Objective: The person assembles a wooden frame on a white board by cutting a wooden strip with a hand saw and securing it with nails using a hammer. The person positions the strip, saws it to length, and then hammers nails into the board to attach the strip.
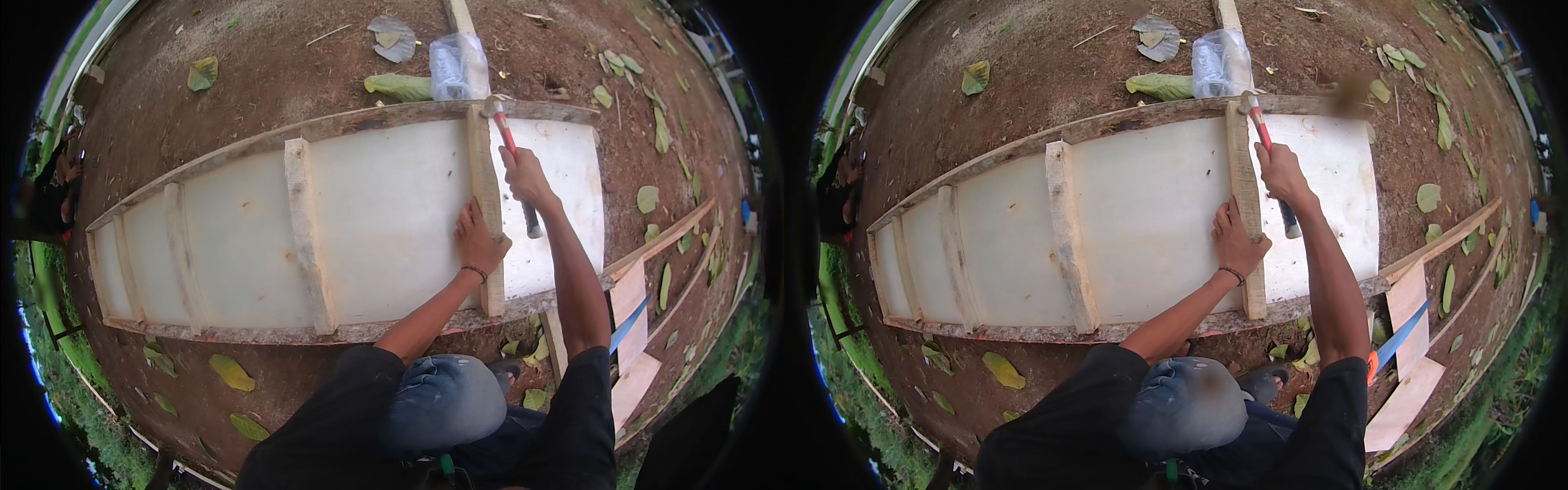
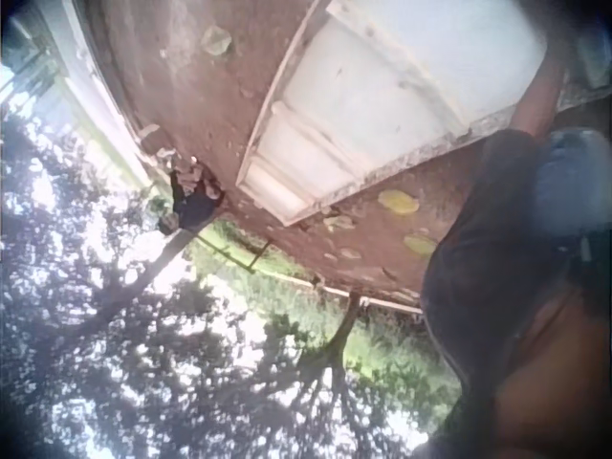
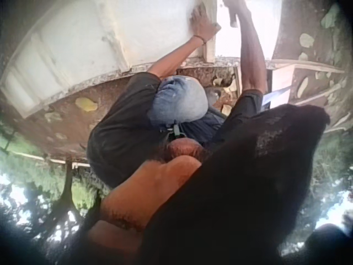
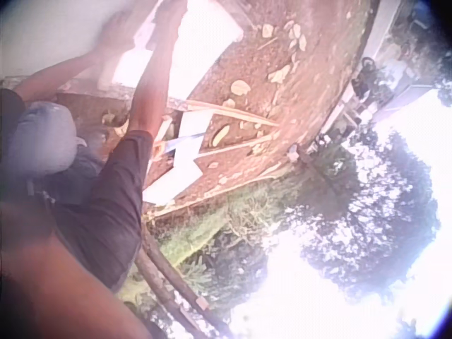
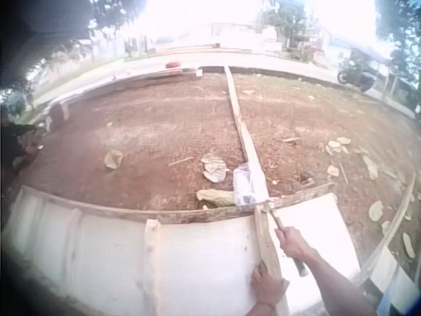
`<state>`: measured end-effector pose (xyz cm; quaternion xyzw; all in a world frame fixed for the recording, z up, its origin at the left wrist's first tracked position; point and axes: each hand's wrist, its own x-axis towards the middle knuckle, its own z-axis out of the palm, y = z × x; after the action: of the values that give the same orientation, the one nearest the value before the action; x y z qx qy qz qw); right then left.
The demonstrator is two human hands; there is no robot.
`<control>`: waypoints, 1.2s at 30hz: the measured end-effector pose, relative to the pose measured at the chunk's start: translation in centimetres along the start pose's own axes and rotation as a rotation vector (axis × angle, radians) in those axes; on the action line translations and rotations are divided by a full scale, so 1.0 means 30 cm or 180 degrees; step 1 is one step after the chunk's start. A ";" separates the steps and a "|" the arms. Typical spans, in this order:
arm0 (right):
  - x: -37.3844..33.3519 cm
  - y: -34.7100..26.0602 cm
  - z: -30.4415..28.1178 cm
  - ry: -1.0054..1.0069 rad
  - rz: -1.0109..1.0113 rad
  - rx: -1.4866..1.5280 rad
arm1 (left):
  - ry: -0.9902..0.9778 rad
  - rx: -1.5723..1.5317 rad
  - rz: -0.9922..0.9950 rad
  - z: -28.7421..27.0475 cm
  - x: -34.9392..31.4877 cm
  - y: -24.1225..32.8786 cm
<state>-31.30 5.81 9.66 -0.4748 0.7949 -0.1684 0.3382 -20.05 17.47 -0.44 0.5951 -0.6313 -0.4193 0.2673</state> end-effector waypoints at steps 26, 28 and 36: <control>0.016 -0.076 0.096 0.0763 -0.0687 0.1300 | 0.0150 0.0174 0.0087 -0.040 0.027 -0.055; 0.024 -0.075 0.083 -0.0234 0.0104 0.0874 | 0.0015 0.0092 -0.0002 -0.038 0.034 -0.041; 0.052 -0.090 0.019 -0.0423 0.0003 0.0296 | -0.0037 0.0162 -0.0062 -0.025 -0.040 -0.069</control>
<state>-29.67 3.15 10.24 -0.4684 0.7622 -0.1732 0.4120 -18.16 18.61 -1.63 0.6054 -0.6375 -0.4091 0.2443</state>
